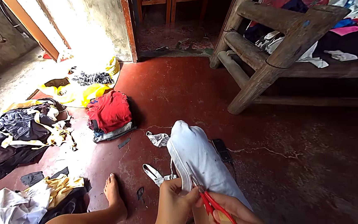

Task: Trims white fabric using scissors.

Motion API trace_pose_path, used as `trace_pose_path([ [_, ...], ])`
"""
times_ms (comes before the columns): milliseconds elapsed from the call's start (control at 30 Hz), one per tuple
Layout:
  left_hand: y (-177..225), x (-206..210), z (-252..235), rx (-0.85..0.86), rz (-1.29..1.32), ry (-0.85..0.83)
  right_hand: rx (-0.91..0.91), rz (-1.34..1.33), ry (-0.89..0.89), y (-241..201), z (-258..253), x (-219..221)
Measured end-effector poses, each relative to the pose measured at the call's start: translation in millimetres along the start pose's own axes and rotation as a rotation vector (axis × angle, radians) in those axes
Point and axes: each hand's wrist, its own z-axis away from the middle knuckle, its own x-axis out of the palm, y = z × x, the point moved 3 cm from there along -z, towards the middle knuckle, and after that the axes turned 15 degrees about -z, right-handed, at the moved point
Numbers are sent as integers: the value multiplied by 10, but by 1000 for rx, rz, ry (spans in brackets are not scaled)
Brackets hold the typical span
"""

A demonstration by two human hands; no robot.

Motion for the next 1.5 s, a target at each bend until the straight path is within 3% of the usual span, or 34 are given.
trace_pose_path([
  [500, -62, -48, 16, 73, -73, 23, -115, -15, 32, 114, -31, 60],
  [1500, -16, -82, -12, 18, -155, 23, -121, -57, 83, 129, 0, 115],
])
